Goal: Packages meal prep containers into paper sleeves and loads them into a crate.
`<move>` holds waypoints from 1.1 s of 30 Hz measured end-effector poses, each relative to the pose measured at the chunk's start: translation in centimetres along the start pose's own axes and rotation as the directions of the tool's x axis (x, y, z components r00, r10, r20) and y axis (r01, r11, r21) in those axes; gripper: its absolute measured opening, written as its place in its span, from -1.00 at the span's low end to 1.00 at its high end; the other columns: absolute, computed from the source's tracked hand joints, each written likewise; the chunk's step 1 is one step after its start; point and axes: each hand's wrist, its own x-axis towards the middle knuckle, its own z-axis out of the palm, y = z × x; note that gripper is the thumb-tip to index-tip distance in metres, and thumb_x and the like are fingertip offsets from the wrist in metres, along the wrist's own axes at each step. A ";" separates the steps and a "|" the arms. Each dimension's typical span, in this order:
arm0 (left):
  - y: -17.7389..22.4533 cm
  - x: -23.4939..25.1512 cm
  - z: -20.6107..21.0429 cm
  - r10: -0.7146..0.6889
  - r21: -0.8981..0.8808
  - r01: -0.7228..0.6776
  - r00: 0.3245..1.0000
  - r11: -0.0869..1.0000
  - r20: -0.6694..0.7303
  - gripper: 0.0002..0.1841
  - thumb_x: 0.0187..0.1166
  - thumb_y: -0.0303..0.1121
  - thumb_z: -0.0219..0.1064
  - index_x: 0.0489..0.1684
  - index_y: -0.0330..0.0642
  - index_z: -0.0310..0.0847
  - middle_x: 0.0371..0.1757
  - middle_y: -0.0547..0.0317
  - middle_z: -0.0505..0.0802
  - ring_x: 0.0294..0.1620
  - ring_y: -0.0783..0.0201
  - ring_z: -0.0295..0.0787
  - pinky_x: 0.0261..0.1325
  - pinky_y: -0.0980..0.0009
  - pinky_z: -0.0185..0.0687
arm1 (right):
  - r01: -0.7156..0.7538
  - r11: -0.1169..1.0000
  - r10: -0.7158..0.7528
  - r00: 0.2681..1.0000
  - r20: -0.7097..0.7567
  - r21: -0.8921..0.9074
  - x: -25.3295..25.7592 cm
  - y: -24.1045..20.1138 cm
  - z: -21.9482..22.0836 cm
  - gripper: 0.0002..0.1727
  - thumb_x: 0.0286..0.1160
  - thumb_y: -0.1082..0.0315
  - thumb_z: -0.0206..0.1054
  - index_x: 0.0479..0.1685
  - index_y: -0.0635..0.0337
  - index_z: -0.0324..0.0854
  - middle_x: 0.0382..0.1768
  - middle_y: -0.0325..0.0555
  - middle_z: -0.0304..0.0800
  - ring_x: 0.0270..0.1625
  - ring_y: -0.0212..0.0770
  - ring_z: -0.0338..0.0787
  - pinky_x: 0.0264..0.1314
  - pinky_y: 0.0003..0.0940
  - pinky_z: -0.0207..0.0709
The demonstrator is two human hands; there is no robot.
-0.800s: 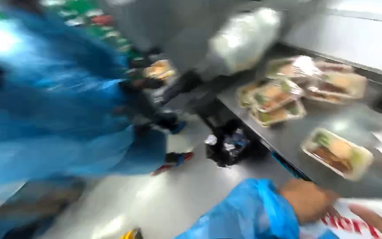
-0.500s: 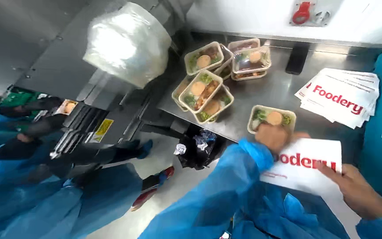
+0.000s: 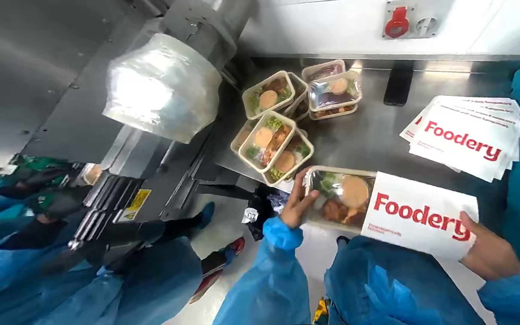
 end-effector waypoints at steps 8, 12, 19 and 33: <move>1.2 -10.0 -0.9 0.122 -0.209 -0.152 0.981 0.966 -0.149 -0.52 0.74 0.11 0.14 0.44 0.07 0.64 0.23 0.42 0.85 0.19 0.51 0.77 0.30 0.38 0.73 | 0.231 0.959 -0.179 0.943 0.280 -0.163 -3.8 0.2 6.6 -0.58 0.37 -0.25 0.46 0.04 -0.24 0.77 -0.10 -0.40 0.91 -0.03 -0.43 0.88 0.03 -0.36 0.81; 0.1 -10.8 4.8 -0.011 -0.491 -0.007 0.999 0.871 -0.033 -0.28 0.75 0.22 0.02 0.77 -0.05 0.23 0.33 0.28 0.82 0.28 0.43 0.78 0.37 0.33 0.72 | 0.320 0.877 -0.229 0.935 0.272 -0.359 -6.5 -1.6 6.3 -0.12 0.42 -0.47 0.22 0.68 -0.19 0.36 0.39 -0.28 0.72 0.34 -0.27 0.75 0.32 -0.22 0.70; 6.3 -1.6 18.5 0.116 -0.292 0.044 0.855 0.955 0.506 0.28 0.27 0.74 -0.29 0.94 -0.01 -0.47 0.78 0.22 0.38 0.64 0.43 0.46 0.61 0.25 0.52 | 0.006 0.931 -0.047 0.994 -0.103 -0.366 -10.3 -13.8 0.3 -0.47 0.36 0.27 0.21 0.42 0.00 0.57 -0.14 -0.12 0.91 -0.21 -0.30 0.90 -0.19 -0.34 0.83; 0.4 20.5 24.1 -0.238 0.497 0.201 0.971 0.844 0.012 -0.50 0.64 -0.16 0.43 0.26 -0.48 0.59 0.09 -0.41 0.80 0.11 -0.28 0.78 0.23 -0.22 0.64 | -0.139 0.350 -0.555 0.766 -0.324 -0.926 15.2 -26.3 -22.1 -0.22 0.52 0.05 0.49 0.60 0.40 0.39 0.36 0.56 0.56 0.38 0.49 0.59 0.36 0.56 0.36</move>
